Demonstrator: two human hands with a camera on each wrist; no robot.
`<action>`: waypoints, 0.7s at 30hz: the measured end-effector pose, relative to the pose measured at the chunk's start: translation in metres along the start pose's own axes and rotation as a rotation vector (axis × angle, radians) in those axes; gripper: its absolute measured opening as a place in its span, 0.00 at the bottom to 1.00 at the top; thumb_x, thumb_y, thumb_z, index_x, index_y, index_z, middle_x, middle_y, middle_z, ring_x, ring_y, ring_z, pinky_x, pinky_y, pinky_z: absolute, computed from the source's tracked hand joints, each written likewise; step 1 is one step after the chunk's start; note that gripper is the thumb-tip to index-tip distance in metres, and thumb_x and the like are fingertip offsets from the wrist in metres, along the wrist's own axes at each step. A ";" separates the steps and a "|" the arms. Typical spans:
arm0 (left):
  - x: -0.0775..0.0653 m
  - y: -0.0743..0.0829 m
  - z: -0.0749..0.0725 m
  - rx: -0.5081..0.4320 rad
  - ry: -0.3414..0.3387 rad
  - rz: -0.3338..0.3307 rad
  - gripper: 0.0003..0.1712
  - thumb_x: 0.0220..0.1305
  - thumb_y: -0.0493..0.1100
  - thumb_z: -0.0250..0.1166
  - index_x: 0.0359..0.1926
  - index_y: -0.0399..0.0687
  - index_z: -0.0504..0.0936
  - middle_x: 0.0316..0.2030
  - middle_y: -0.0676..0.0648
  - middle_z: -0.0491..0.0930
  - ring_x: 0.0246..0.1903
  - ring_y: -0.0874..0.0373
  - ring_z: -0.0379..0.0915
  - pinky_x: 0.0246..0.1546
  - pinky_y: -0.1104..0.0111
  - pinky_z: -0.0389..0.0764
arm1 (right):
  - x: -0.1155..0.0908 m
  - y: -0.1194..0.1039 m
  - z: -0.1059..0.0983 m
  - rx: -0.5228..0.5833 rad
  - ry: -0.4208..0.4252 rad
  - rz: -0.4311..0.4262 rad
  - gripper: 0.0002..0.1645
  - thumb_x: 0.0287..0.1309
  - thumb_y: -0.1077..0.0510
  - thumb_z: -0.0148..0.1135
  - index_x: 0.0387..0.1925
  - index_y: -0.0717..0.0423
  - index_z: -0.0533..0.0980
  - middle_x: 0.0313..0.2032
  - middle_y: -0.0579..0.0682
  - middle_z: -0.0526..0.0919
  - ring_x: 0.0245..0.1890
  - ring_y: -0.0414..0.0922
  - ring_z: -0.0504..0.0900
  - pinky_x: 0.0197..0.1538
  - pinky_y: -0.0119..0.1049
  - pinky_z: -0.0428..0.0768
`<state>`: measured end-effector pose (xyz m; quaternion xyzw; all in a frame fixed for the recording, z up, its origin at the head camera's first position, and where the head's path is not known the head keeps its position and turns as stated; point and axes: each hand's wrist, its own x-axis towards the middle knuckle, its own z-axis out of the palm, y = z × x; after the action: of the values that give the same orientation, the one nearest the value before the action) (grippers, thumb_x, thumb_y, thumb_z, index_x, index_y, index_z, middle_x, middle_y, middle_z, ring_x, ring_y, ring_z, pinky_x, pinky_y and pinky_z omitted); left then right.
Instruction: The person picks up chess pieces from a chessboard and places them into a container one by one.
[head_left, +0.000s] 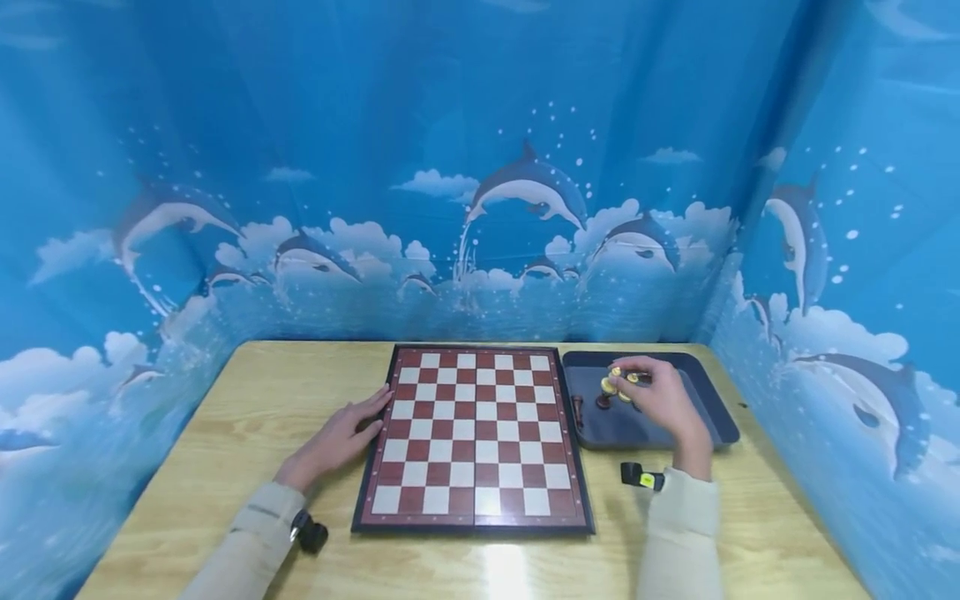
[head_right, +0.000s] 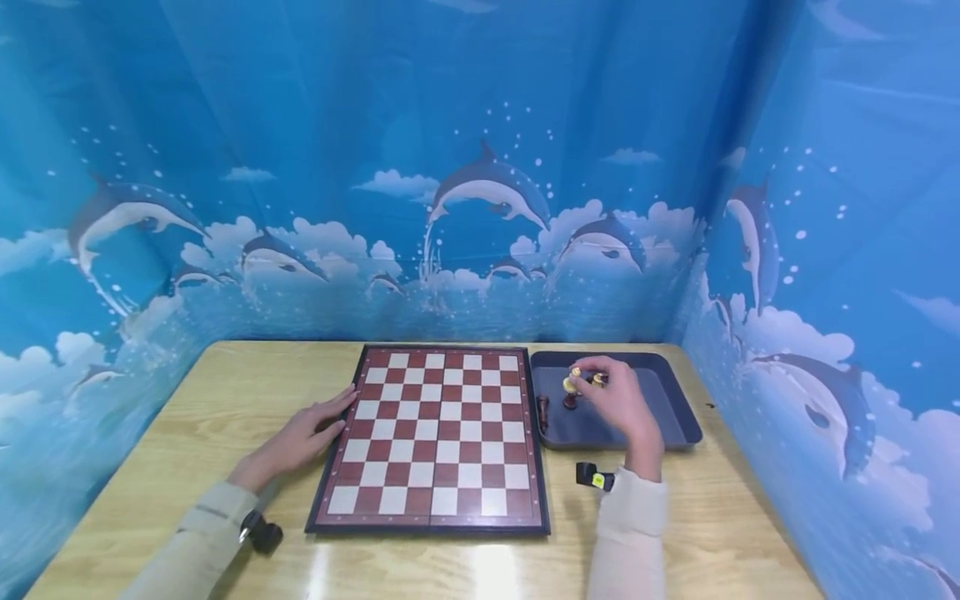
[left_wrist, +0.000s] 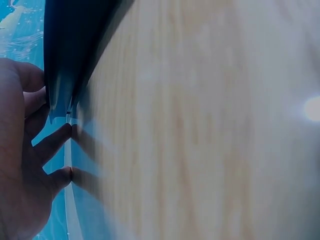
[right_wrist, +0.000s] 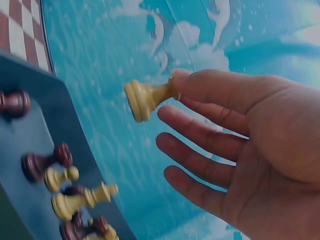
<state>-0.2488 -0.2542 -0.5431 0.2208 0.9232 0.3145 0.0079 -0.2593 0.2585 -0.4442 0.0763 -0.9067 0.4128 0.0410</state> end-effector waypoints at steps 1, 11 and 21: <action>0.000 0.000 0.000 -0.001 -0.001 -0.002 0.31 0.79 0.46 0.53 0.77 0.42 0.60 0.78 0.40 0.54 0.74 0.36 0.56 0.73 0.33 0.49 | -0.001 0.003 -0.002 -0.016 0.006 0.014 0.16 0.69 0.56 0.64 0.53 0.60 0.82 0.54 0.62 0.84 0.44 0.55 0.84 0.36 0.38 0.85; -0.001 0.002 -0.001 -0.008 0.006 -0.001 0.32 0.78 0.45 0.54 0.77 0.42 0.61 0.78 0.40 0.55 0.73 0.35 0.57 0.72 0.33 0.50 | -0.004 0.023 -0.011 -0.110 0.046 0.097 0.17 0.68 0.57 0.64 0.52 0.64 0.82 0.59 0.66 0.81 0.56 0.63 0.79 0.51 0.55 0.82; 0.000 0.002 0.000 -0.024 0.013 0.001 0.32 0.77 0.44 0.55 0.76 0.42 0.61 0.78 0.40 0.55 0.74 0.35 0.56 0.73 0.33 0.50 | 0.002 0.044 -0.010 -0.107 0.066 0.111 0.16 0.66 0.60 0.65 0.49 0.68 0.82 0.63 0.70 0.76 0.68 0.67 0.68 0.64 0.66 0.72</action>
<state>-0.2476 -0.2524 -0.5418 0.2192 0.9192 0.3272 0.0044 -0.2682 0.2943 -0.4699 0.0099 -0.9285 0.3677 0.0518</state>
